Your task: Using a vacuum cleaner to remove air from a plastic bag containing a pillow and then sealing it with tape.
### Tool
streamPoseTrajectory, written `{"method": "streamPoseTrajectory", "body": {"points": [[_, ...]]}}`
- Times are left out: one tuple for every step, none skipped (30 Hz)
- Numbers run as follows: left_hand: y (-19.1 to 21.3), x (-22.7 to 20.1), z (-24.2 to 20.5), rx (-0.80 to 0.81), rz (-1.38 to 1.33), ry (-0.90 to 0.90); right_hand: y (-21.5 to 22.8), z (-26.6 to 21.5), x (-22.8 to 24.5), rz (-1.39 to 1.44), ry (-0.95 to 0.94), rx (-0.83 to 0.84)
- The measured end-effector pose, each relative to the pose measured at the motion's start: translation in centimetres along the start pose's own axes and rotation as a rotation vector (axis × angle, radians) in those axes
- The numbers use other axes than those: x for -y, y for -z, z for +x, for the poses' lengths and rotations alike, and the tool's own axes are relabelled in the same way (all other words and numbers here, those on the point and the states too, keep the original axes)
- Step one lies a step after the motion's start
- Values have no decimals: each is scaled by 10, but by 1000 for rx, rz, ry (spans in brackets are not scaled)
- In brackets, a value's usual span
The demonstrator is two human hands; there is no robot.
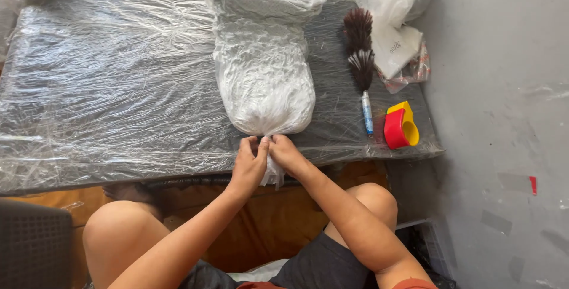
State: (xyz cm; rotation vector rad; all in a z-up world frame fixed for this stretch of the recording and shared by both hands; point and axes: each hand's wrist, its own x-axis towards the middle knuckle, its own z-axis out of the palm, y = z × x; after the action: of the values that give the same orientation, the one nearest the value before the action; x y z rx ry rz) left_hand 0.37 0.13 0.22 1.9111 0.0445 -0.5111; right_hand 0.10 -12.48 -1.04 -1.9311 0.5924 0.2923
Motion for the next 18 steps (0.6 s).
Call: {"method": "streamPoseTrajectory", "body": {"points": [[1, -6, -2, 3, -9, 53, 1, -1, 0, -11, 24, 5], [1, -6, -2, 16, -3, 47, 3, -1, 0, -3, 19, -8], [1, -5, -4, 15, 11, 40, 4, -1, -1, -51, 52, 10], [1, -4, -5, 13, 24, 34, 5, -1, -2, -99, 84, 28], [0, -4, -7, 21, 28, 32, 9, -4, 0, -94, 79, 22], [-1, -4, -9, -11, 11, 17, 13, -7, 2, -171, 78, 33], [-2, -3, -11, -44, -7, 4, 16, -10, 4, -249, 76, 46], [-2, -8, -12, -37, -5, 5, 19, -18, 9, -246, 70, 43], [-3, -12, -14, -13, -66, 53, 22, -26, 15, -255, 83, 50], [-3, -17, -15, 10, -128, 101, 24, -33, 21, -264, 95, 58], [-4, -18, -14, 14, -128, 101, 20, -36, 20, -265, 92, 56], [-5, -19, -12, 0, -167, 96, 16, -38, 18, -269, 132, 6], [-6, -20, -12, -11, -206, 91, 12, -42, 17, -272, 169, -45], [-6, -20, -10, -6, -205, 92, 13, -47, 22, -272, 164, -48], [-7, -20, -9, -14, -257, 70, 14, -54, 27, -258, 166, -40], [-8, -20, -8, -23, -309, 48, 14, -60, 32, -243, 168, -32], [-12, -11, 1, -16, -311, 43, 16, -63, 34, -246, 167, -40], [-16, -2, 10, -23, -327, 86, 17, -65, 36, -252, 179, -36]]}}
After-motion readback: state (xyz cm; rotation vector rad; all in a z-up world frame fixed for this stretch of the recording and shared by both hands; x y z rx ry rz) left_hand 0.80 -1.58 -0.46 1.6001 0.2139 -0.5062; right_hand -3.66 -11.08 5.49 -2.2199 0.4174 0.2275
